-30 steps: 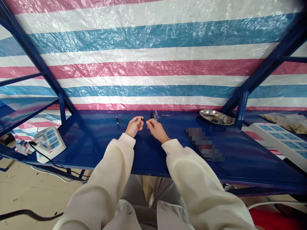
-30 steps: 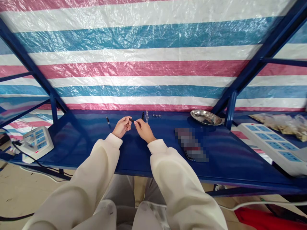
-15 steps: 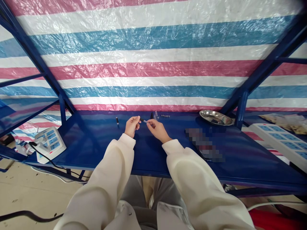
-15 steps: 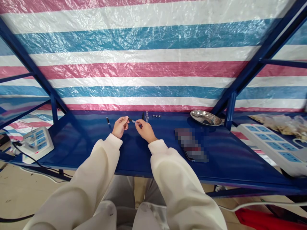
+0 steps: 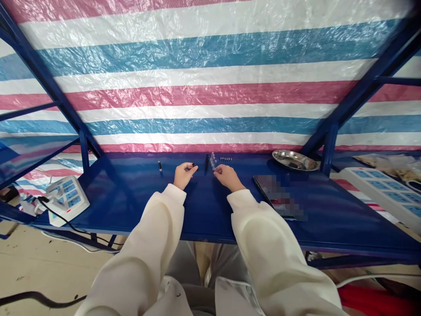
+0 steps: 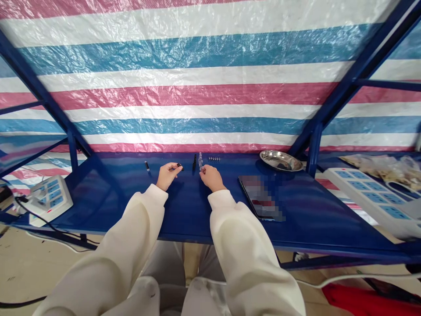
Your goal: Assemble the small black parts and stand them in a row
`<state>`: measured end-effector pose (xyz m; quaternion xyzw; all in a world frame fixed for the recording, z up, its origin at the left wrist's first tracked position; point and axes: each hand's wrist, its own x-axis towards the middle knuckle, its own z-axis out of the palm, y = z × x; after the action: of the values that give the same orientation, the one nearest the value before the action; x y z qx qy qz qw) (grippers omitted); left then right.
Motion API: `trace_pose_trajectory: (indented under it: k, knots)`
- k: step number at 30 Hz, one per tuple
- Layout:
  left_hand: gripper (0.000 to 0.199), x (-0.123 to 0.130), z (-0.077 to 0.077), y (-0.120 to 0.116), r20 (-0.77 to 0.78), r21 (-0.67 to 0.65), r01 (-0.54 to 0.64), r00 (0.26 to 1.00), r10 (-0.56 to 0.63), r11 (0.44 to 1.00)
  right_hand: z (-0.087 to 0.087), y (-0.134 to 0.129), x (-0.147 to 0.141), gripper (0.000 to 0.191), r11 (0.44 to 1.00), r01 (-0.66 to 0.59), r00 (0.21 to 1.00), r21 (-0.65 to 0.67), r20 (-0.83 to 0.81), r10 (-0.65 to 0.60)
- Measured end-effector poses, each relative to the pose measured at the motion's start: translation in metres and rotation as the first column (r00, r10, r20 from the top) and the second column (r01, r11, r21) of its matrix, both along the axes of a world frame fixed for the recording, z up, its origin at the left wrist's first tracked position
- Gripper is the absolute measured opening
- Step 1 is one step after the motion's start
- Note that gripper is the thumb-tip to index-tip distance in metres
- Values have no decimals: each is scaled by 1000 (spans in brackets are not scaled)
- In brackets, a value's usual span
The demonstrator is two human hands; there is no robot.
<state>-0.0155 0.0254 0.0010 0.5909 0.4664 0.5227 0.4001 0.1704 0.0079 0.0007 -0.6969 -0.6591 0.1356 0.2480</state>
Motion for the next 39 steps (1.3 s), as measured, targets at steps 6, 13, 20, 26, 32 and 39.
trace_pose_trajectory:
  k: [6, 13, 20, 26, 32, 39]
  knots:
    - [14, 15, -3, 6, -405, 77, 30, 914, 4, 997, -3, 2, -3, 17, 994, 98, 995, -41, 11, -97]
    - [11, 34, -7, 14, -505, 108, -6, 861, 60, 994, -7, 3, -7, 19, 994, 106, 994, -30, 39, -104]
    - [4, 39, -17, 18, -544, 79, -20, 837, 60, 997, -14, 6, -7, 17, 992, 123, 991, -11, 53, -122]
    - [10, 39, -13, 16, -552, 68, -15, 832, 50, 998, -13, 6, -8, 19, 993, 113, 992, -27, 64, -111]
    - [12, 41, -9, 13, -596, 50, -37, 801, 60, 998, -11, 6, -7, 19, 994, 106, 993, -40, 54, -104]
    - [23, 26, -2, 5, -424, 37, -59, 903, 69, 998, -7, 2, -8, 21, 991, 121, 992, -48, 42, -119]
